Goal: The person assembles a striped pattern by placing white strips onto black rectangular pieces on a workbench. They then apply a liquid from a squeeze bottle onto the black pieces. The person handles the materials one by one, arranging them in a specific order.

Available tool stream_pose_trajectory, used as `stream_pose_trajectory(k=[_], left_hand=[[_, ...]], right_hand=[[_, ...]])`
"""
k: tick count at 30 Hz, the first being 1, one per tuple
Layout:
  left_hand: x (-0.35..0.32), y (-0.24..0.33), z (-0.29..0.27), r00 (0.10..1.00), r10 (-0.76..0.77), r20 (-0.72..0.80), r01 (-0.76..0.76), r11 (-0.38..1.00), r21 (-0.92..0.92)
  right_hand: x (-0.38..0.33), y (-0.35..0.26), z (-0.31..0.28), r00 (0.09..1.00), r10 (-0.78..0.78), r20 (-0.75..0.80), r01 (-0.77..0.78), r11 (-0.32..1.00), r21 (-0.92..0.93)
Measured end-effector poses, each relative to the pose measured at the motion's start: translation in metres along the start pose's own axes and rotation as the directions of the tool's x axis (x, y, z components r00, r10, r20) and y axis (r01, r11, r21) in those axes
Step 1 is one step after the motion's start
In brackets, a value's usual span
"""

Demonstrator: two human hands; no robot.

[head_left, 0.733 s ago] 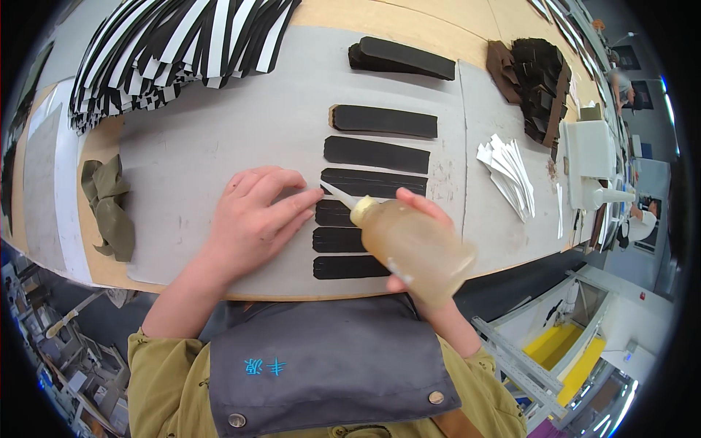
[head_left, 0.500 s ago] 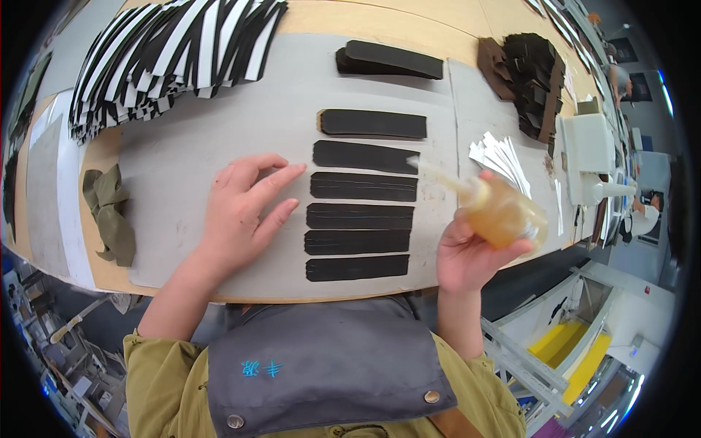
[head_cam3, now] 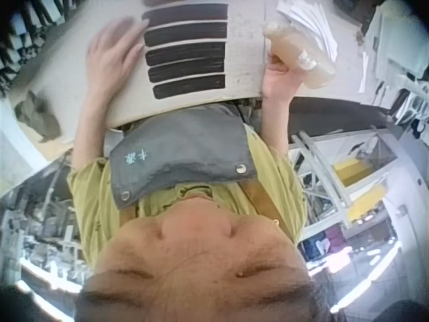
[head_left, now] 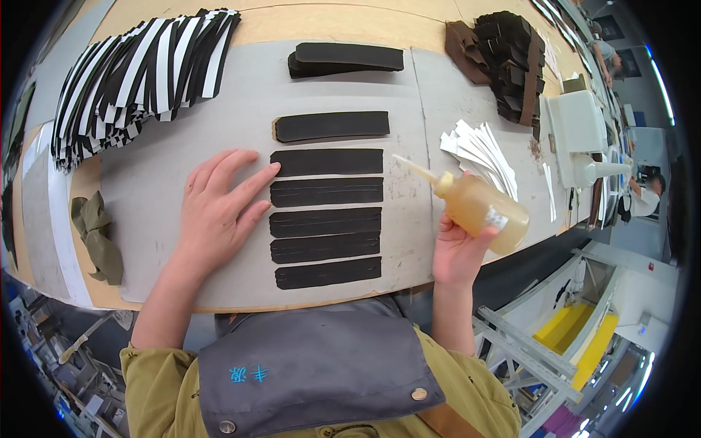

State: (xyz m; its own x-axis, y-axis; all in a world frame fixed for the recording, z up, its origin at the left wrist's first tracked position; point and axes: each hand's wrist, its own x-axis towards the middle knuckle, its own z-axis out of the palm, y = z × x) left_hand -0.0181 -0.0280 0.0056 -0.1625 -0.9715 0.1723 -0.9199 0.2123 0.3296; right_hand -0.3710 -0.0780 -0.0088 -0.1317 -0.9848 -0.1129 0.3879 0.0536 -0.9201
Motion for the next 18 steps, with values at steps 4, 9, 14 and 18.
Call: stream_pose_trajectory(k=[4, 9, 14, 18], left_hand=[[-0.002, -0.003, 0.001, 0.999, 0.014, -0.048, -0.016, 0.999, -0.033], [-0.002, -0.004, 0.004, 0.994, 0.027, -0.103, -0.033, 0.998, -0.054], [-0.001, -0.004, 0.003, 0.994, 0.027, -0.108, -0.033, 0.998, -0.052], [-0.001, -0.003, 0.003, 0.994, 0.026, -0.103, -0.032, 0.998, -0.058]], right_hand=[[-0.010, -0.002, 0.012, 0.991, -0.089, 0.098, 0.112, 0.959, -0.261], [-0.013, 0.006, 0.015, 0.969, -0.193, 0.154, 0.239, 0.890, -0.388], [-0.014, 0.007, 0.020, 0.946, -0.247, 0.212, 0.321, 0.816, -0.481], [-0.015, 0.013, 0.021, 0.921, -0.280, 0.270, 0.384, 0.764, -0.519]])
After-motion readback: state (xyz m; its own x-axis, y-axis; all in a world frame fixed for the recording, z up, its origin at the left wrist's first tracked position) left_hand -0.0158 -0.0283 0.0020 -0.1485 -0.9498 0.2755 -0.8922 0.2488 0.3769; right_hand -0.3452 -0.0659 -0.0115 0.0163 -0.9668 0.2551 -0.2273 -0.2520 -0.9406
